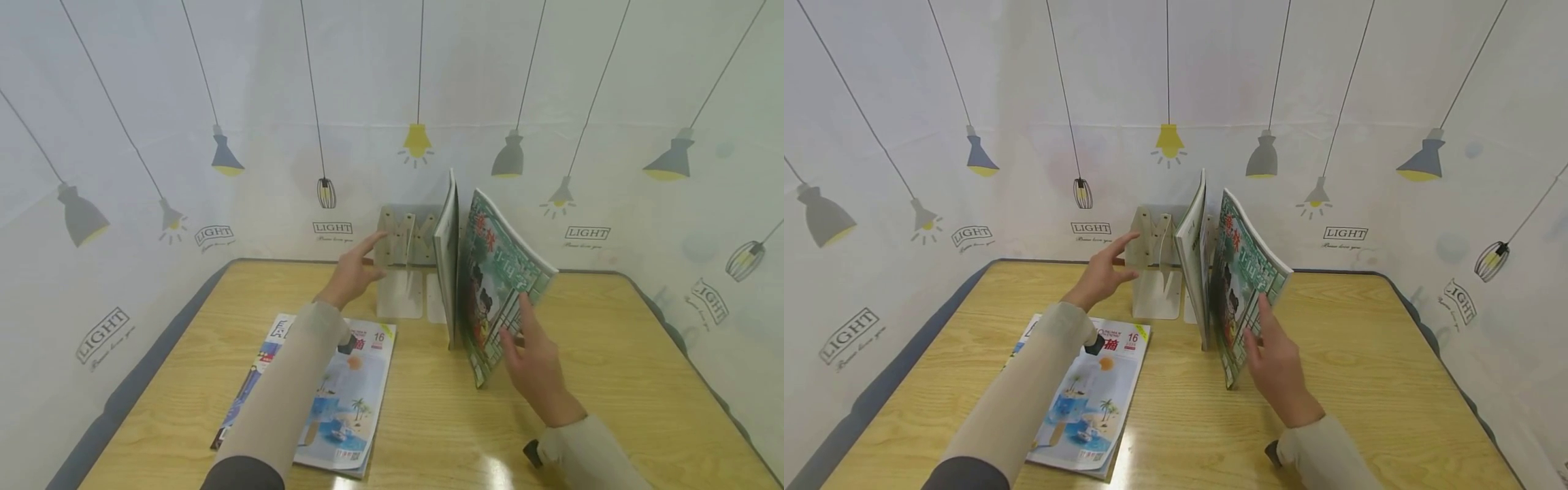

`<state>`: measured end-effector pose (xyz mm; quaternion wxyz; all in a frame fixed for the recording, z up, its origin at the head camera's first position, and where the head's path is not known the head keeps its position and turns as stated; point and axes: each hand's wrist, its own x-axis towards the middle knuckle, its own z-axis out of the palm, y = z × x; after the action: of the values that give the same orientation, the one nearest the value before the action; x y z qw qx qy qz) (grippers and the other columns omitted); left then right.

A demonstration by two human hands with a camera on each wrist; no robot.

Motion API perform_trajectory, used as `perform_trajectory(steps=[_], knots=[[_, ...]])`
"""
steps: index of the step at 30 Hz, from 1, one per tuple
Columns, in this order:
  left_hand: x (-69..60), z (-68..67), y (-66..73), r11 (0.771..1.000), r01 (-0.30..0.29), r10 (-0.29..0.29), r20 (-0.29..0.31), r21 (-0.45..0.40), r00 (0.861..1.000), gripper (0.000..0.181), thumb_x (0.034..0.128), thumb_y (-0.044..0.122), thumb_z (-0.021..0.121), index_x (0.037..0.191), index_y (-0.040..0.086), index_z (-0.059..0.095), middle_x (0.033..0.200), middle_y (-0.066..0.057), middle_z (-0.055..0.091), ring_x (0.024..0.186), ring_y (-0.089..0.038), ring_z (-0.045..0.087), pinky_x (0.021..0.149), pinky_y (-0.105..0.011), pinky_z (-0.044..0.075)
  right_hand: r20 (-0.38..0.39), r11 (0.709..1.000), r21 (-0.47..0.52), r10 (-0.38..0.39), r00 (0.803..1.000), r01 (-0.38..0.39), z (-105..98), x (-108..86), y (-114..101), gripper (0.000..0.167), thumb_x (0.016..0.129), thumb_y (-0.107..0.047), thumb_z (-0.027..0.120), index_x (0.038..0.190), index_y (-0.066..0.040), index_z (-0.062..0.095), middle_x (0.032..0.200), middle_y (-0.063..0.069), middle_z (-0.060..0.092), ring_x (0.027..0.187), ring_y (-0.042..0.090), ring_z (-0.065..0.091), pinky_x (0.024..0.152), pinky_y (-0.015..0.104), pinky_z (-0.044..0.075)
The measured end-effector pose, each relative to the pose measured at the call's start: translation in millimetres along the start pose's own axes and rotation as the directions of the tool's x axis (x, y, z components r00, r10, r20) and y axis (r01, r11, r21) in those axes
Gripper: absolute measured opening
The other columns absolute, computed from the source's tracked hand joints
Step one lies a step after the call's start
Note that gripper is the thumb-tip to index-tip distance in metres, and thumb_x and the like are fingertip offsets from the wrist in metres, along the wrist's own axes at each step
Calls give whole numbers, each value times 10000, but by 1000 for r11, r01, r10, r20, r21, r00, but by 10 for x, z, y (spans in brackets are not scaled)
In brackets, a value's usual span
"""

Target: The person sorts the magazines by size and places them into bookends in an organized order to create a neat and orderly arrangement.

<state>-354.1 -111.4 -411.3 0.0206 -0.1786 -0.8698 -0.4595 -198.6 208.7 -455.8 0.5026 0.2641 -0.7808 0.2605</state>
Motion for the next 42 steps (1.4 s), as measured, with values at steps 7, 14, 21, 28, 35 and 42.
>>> perform_trajectory(steps=[7,14,21,28,35,42], knots=[[0,-1,-8,1000,1,0,6,-12,1000,845,858,81,716,1449,535,316,1588,33,246,1199,-298,537,836,-442,552,6,1000,23,1,1000,-1,105,41,39,537,1011,-235,515,1397,115,385,1280,299,552,648,342,675,523,351,570],[8,-6,-19,1000,-2,2,13,-13,1000,848,859,87,716,1444,549,312,1588,34,244,1198,-290,537,830,-427,554,8,999,40,4,1000,-4,207,83,90,529,1011,-222,521,1407,101,383,1198,310,586,661,349,674,530,364,575],[18,-5,-19,1000,-4,4,11,-3,1000,855,853,81,722,1460,522,311,1587,2,252,1193,-298,540,812,-424,560,28,999,30,21,999,-21,295,134,129,533,994,-201,516,1430,71,374,1216,297,585,651,342,674,538,375,575],[10,-7,-7,1000,-8,8,6,0,1000,863,850,68,723,1443,542,314,1584,-16,259,1192,-305,544,811,-420,562,66,999,10,47,997,-48,339,176,159,591,933,-77,594,1459,37,350,1212,294,587,668,343,671,545,392,574],[8,-10,-5,1000,-11,11,2,-4,1000,858,848,70,723,1443,538,321,1581,-25,266,1194,-313,542,807,-425,564,105,997,-3,76,992,-76,391,192,207,671,888,-13,628,1483,11,319,1239,286,576,694,334,675,580,394,583],[6,-7,-4,1000,-21,21,1,1,1000,859,845,64,724,1453,520,323,1579,-34,269,1191,-325,545,813,-441,562,108,998,1,62,992,-62,433,223,214,675,879,-1,636,1478,21,325,1229,297,575,691,323,667,580,388,581]])
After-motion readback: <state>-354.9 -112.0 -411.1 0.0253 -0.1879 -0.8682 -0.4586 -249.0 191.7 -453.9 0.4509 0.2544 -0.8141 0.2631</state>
